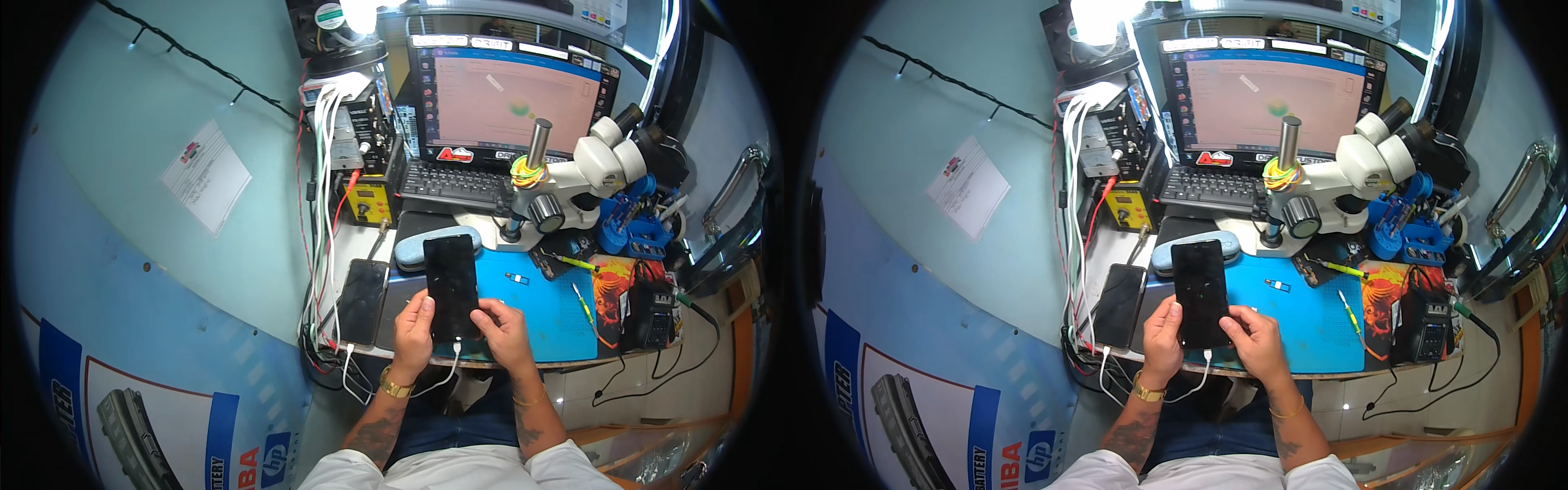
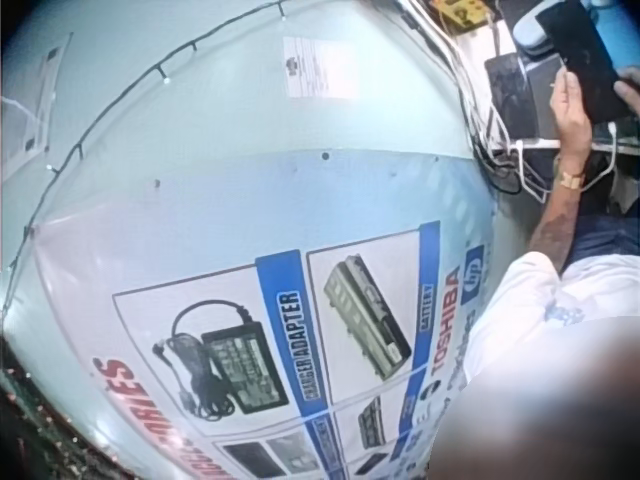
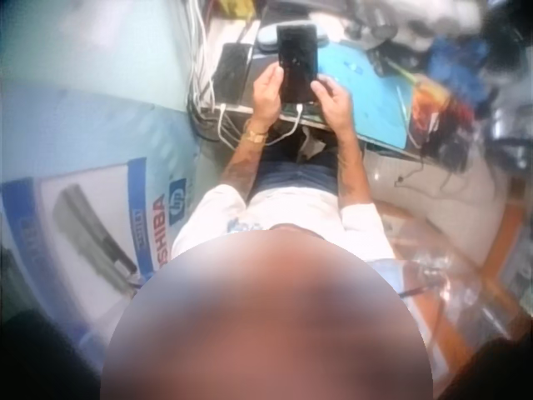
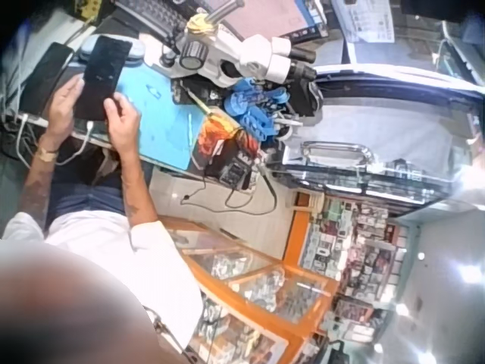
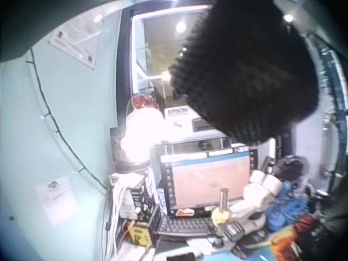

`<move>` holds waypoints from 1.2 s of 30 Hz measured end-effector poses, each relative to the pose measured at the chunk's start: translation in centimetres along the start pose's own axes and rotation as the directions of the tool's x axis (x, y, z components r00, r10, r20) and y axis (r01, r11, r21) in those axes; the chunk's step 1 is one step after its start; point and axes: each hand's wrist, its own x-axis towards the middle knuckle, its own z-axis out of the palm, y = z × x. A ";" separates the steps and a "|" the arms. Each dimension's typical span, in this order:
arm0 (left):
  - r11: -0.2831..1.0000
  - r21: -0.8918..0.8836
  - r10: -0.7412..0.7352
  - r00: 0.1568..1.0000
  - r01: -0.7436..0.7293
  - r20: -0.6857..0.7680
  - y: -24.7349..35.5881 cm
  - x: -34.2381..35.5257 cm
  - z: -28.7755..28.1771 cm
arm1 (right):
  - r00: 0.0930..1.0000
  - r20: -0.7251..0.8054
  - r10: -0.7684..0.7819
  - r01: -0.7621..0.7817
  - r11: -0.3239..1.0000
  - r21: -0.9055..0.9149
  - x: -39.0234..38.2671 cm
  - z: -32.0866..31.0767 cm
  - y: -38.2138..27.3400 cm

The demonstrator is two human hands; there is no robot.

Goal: The person works on a disassembled smartphone, using a screwdriver to manipulate internal components and a prying tool to separate the casing. They connect the device to a power source to test it, then continue to pry and adjust the phone's frame and screen assembly.

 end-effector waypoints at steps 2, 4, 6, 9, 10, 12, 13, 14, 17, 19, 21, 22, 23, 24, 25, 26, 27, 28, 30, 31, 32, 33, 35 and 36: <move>1.000 0.016 0.010 1.000 -0.010 -0.011 -0.1 0.0 -0.1 | 1.000 0.011 -0.010 0.010 1.000 0.008 0.1 0.0 0.2; 1.000 -0.005 -0.010 1.000 0.010 -0.003 -0.2 0.0 -0.1 | 1.000 -0.005 -0.003 0.003 1.000 0.008 0.1 -0.1 0.4; 1.000 0.001 -0.013 1.000 0.013 -0.004 0.0 -0.1 -0.1 | 1.000 -0.002 -0.007 0.007 1.000 0.000 0.0 0.0 0.3; 1.000 -0.010 -0.017 1.000 0.017 -0.004 -0.1 -0.1 -0.2 | 1.000 -0.006 -0.022 0.022 1.000 -0.022 0.0 0.0 0.3; 1.000 0.001 -0.013 1.000 0.013 -0.004 -0.2 -0.1 -0.2 | 0.999 -0.010 -0.034 0.034 0.999 -0.034 0.0 -0.1 0.3; 1.000 0.011 -0.010 1.000 0.010 -0.002 -0.2 -0.1 -0.2 | 0.999 -0.007 -0.043 0.043 0.998 -0.048 0.1 -0.2 0.6; 1.000 0.025 -0.003 1.000 0.003 -0.002 -0.1 -0.1 -0.2 | 0.999 -0.006 -0.052 0.051 0.997 -0.061 0.1 -0.2 0.7; 0.999 0.039 0.003 1.000 -0.003 0.000 0.0 -0.1 -0.1 | 0.999 -0.007 -0.051 0.051 0.997 -0.062 0.1 -0.2 0.7; 0.998 0.056 -0.009 1.000 0.009 0.003 0.2 -0.1 -0.1 | 0.999 -0.017 -0.032 0.032 0.999 -0.018 0.0 0.1 0.4; 0.998 0.065 -0.008 1.000 0.008 -0.003 0.1 -0.1 -0.1 | 1.000 -0.012 -0.016 0.016 1.000 -0.007 0.0 0.1 0.2; 0.997 0.072 -0.013 1.000 0.013 -0.002 0.0 -0.1 0.1 | 1.000 -0.016 -0.005 0.005 1.000 -0.006 -0.1 0.0 0.0; 0.997 0.072 0.001 1.000 0.001 -0.018 0.1 -0.1 0.3 | 1.000 -0.017 0.006 -0.006 1.000 -0.006 -0.2 -0.1 -0.1; 0.997 0.072 0.014 0.999 -0.012 -0.033 0.1 0.0 0.4 | 0.999 -0.031 0.010 -0.010 1.000 -0.008 -0.1 -0.1 -0.2; 0.998 0.067 0.003 1.000 -0.002 -0.021 0.1 0.0 0.5 | 1.000 -0.018 0.014 -0.014 1.000 -0.003 -0.1 -0.1 -0.3; 0.999 0.050 0.015 1.000 -0.013 -0.025 0.1 -0.1 0.4 | 1.000 -0.005 0.018 -0.018 1.000 0.003 -0.1 0.0 -0.3; 0.999 0.032 0.026 0.999 -0.025 -0.030 0.2 -0.1 0.3 | 0.999 -0.023 0.024 -0.024 1.000 -0.001 -0.1 0.0 -0.3; 0.999 0.034 0.020 1.000 -0.019 -0.014 0.2 0.0 0.1 | 1.000 -0.011 0.014 -0.014 1.000 -0.008 0.0 0.1 -0.2; 1.000 0.029 0.011 1.000 -0.011 0.002 0.2 0.0 0.2 | 1.000 0.003 0.004 -0.004 1.000 -0.016 0.0 0.0 -0.1; 0.999 0.036 0.026 0.999 -0.025 -0.026 0.5 0.0 0.4 | 1.000 0.009 0.000 0.000 0.999 -0.041 0.1 -0.2 -0.3; 0.999 0.031 0.029 0.999 -0.028 -0.028 0.5 0.0 0.4 | 1.000 0.014 -0.005 0.006 0.999 -0.051 0.1 -0.1 -0.5; 0.999 0.030 0.026 0.999 -0.026 -0.023 0.4 0.0 0.3 | 1.000 0.021 -0.010 0.011 0.998 -0.061 0.1 -0.1 -0.6; 0.999 0.035 0.019 1.000 -0.019 -0.013 0.3 0.0 0.2 | 1.000 0.022 -0.003 0.004 0.998 -0.060 0.1 -0.2 -0.3; 0.999 0.042 0.014 1.000 -0.013 -0.004 0.2 0.1 0.2 | 1.000 0.019 -0.013 0.013 0.999 -0.050 0.1 -0.3 -0.3; 0.999 0.031 0.014 1.000 -0.014 -0.003 0.3 0.0 0.3 | 1.000 0.016 -0.019 0.020 0.999 -0.041 0.0 -0.3 -0.3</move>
